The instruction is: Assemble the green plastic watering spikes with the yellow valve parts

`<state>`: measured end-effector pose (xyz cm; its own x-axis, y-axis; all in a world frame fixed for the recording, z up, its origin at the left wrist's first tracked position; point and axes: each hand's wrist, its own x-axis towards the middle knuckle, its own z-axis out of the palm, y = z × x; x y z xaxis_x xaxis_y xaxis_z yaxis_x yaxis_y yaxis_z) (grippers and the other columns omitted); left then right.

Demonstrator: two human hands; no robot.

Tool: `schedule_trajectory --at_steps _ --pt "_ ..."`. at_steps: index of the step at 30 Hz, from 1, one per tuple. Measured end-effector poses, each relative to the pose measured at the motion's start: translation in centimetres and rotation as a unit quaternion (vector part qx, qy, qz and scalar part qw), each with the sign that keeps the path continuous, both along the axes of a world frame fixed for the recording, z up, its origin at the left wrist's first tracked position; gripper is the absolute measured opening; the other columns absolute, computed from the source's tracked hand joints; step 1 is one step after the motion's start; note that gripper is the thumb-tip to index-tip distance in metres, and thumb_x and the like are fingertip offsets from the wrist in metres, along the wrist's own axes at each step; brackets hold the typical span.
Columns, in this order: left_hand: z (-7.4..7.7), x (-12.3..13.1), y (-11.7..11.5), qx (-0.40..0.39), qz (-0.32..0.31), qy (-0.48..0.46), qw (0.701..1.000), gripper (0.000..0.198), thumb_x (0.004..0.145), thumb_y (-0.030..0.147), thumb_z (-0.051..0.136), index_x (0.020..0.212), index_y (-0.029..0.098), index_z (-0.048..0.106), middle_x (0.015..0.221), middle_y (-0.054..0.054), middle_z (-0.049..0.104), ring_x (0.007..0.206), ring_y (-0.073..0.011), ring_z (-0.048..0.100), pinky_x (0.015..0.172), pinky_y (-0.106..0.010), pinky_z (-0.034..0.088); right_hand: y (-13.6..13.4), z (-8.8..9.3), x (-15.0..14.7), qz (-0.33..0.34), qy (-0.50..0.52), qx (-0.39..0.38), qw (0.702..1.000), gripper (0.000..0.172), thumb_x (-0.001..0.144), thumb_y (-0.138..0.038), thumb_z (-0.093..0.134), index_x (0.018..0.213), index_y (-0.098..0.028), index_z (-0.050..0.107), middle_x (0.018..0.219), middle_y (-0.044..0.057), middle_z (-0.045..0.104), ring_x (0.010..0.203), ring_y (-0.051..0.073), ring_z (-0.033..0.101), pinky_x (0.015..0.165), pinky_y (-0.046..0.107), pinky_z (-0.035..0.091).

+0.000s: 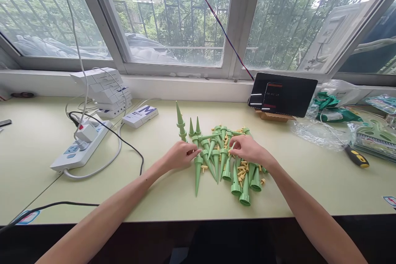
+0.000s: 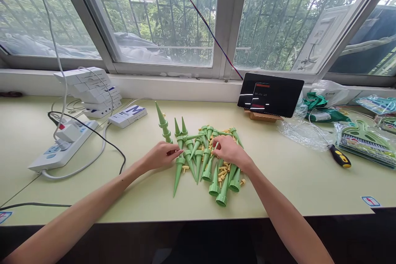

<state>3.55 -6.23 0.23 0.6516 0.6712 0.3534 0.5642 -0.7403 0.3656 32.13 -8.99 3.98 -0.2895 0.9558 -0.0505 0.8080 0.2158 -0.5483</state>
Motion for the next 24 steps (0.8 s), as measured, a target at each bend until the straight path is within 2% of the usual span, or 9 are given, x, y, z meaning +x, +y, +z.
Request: schedule_trajectory --at_steps 6,16,24 --pt "0.0 0.1 0.0 0.001 -0.003 -0.006 1.000 0.041 0.094 0.029 0.048 0.055 0.017 0.041 0.047 0.006 0.034 0.046 -0.0083 0.025 0.049 -0.022 0.026 -0.3 -0.7 -0.5 0.013 -0.001 0.007 1.000 0.009 0.084 -0.024 0.060 0.083 -0.018 0.067 0.080 0.005 0.068 0.077 0.019 0.061 0.067 0.029 0.046" --pt "0.1 0.1 -0.1 0.009 0.000 0.000 1.000 0.040 0.094 0.030 0.048 0.056 0.017 0.044 0.047 0.007 0.032 0.045 -0.0082 0.024 0.048 -0.022 0.027 -0.6 -0.9 -0.4 0.054 0.043 0.049 0.996 0.007 0.085 -0.022 0.060 0.081 -0.017 0.064 0.077 0.003 0.065 0.072 0.017 0.058 0.065 0.028 0.046" --pt "0.2 0.1 -0.1 0.007 0.000 0.000 1.000 0.041 0.095 0.030 0.047 0.056 0.017 0.041 0.047 0.007 0.030 0.046 -0.0084 0.023 0.049 -0.023 0.027 -0.9 -1.5 0.0 0.074 0.045 0.084 0.993 0.015 0.089 -0.024 0.059 0.076 -0.019 0.059 0.073 0.002 0.064 0.069 0.016 0.057 0.062 0.027 0.043"
